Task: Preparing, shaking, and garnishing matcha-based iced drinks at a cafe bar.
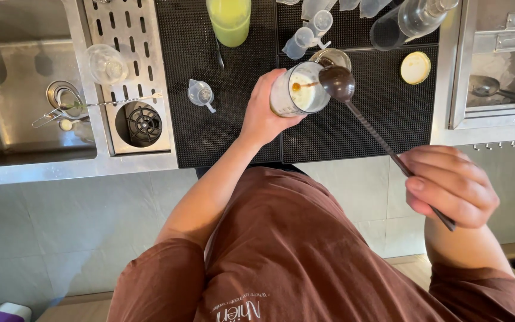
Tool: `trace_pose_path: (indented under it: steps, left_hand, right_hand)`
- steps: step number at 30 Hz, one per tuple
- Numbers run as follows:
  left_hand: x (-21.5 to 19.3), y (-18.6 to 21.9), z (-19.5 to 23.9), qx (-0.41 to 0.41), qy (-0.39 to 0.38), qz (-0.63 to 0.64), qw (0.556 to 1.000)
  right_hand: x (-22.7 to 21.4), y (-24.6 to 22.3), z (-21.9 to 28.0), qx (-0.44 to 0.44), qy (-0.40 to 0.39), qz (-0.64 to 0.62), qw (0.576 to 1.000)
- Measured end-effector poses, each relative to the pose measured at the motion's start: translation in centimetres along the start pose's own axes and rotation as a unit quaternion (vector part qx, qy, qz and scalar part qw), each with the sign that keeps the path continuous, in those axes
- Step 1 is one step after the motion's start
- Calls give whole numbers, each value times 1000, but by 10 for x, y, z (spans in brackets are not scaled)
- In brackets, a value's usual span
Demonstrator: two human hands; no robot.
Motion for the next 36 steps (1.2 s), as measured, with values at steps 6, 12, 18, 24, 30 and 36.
trace_pose_path:
  steps: [6,12,18,24,30,36]
  left_hand:
    - [-3,0,6,9,16,-3,1000]
    - [-1,3,14,39,27,-30,998]
    - [10,3,11,49,29,-58,997]
    - [18,-5,1,49,32,-46,997]
    - [-5,-7,14,17,6,-22,1000]
    - [-70,11,71,9,-3,29,1000]
  right_hand:
    - [17,10,30,-65,77,11,995]
    - [68,42,33,469,214,-265,815]
    - [79,68,65,674,370,-428,475]
    - [71,83,68,647,409,-455,456]
    - [80,93,66,622,443,-322,560]
    - [124,98,69,586,202,-201,759]
Point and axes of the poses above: each hand's wrist, its own z-axis away from the middle knuckle, its own x-axis out of the palm, y = z × x, the point moved 4 cm from there along -z, towards the middle knuckle, and after that the axes turned 9 degrees about z, right-handed, at the moved point
